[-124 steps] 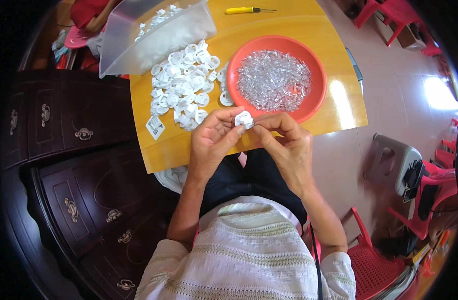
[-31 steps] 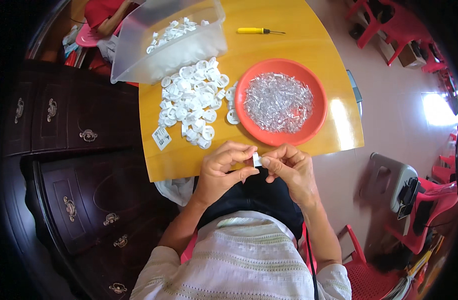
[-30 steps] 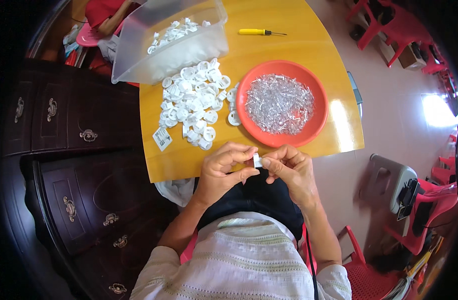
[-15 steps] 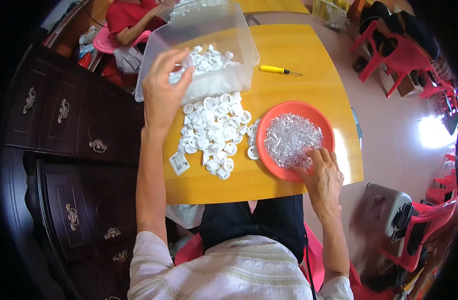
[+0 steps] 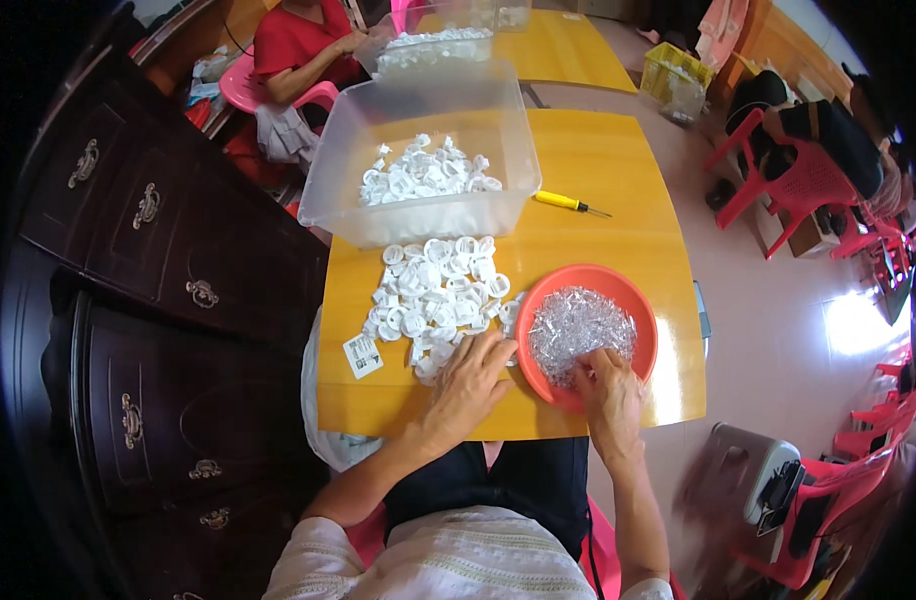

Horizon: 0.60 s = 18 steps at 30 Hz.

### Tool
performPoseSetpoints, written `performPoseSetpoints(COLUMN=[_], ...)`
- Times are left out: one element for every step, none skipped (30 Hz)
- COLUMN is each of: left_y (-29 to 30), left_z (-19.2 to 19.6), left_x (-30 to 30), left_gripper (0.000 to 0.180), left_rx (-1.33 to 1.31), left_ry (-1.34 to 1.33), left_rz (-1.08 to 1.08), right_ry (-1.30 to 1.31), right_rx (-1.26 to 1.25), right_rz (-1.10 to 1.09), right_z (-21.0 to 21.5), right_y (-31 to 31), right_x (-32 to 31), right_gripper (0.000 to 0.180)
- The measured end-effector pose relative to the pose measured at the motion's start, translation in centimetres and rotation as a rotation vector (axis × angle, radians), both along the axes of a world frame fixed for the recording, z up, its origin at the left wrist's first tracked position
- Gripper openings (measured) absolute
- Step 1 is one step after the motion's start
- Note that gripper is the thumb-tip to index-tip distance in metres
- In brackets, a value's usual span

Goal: Assembling small plastic components into battery caps.

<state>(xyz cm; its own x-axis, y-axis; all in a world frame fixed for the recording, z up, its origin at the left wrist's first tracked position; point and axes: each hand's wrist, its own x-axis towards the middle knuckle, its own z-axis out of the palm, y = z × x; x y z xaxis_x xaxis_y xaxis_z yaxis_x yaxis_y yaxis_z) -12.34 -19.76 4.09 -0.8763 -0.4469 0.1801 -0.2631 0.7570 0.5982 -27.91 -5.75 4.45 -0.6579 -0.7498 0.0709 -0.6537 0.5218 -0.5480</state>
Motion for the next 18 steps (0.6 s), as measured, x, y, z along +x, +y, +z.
performPoseSetpoints(left_y=[-0.1,-0.2,-0.2,-0.2,-0.3,-0.4,-0.5,-0.5,-0.5,-0.6,-0.7,-0.7,-0.7,-0.7,-0.7,-0.7,-0.8,-0.8], left_z=[-0.4,-0.8,-1.1,-1.3,-1.3,-1.4,-1.6,-1.8,-1.9,-2.0,-2.1,-2.2,-2.2,-2.3,-2.3,-2.2,-2.0,-1.8], left_x=[-0.2,-0.4,-0.4,-0.6,-0.7,-1.0,-1.2,-1.4,-1.6,-1.7,-1.8,-1.9,-1.9,-1.8,-1.7,-1.6,-1.3,-1.1], left_gripper=[0.049,0.049,0.049,0.049,0.047,0.046,0.046,0.044,0.043,0.043,0.042,0.040,0.040,0.040,0.039,0.039,0.039,0.039], left_rx=[-0.002,-0.005,-0.005,-0.003,0.018,0.036,0.035,0.043,0.050,0.048,0.050,0.054,0.053,0.061,0.070,0.069,0.042,0.018], left_ry=[0.004,0.028,0.047,0.045,0.057,0.074,0.075,0.097,0.119,0.121,0.111,0.101,0.103,0.119,0.135,0.135,0.131,0.126], left_rz=[0.003,0.007,0.010,0.010,0.005,-0.002,-0.006,0.019,0.043,0.041,0.051,0.059,0.058,0.057,0.053,0.052,0.083,0.114], right_ry=[0.004,-0.013,-0.035,-0.037,-0.040,-0.039,-0.038,-0.046,-0.053,-0.051,-0.045,-0.040,-0.038,-0.112,-0.187,-0.186,-0.208,-0.229], right_rx=[-0.002,-0.024,-0.043,-0.042,-0.035,-0.031,-0.032,-0.076,-0.121,-0.123,-0.154,-0.183,-0.184,-0.212,-0.238,-0.239,-0.265,-0.289], right_rz=[0.003,0.000,-0.002,-0.002,-0.004,-0.007,-0.010,-0.003,0.004,0.003,0.012,0.020,0.019,0.012,0.003,0.002,-0.005,-0.012], right_z=[0.0,-0.1,-0.1,0.0,0.2,0.4,0.5,0.6,0.8,0.9,1.0,1.1,1.2,1.3,1.3,1.4,1.6,1.6], right_y=[-0.1,-0.1,-0.1,0.0,0.1,0.1,0.2,0.2,0.3,0.4,0.4,0.5,0.6,0.7,0.8,0.8,0.8,0.9], right_x=[-0.1,-0.3,-0.3,-0.3,-0.3,-0.4,-0.4,-0.5,-0.5,-0.5,-0.6,-0.6,-0.6,-0.6,-0.5,-0.5,-0.4,-0.4], right_gripper=[0.013,0.012,0.011,0.011,0.010,0.010,0.010,0.011,0.012,0.012,0.012,0.012,0.012,0.012,0.012,0.012,0.012,0.012])
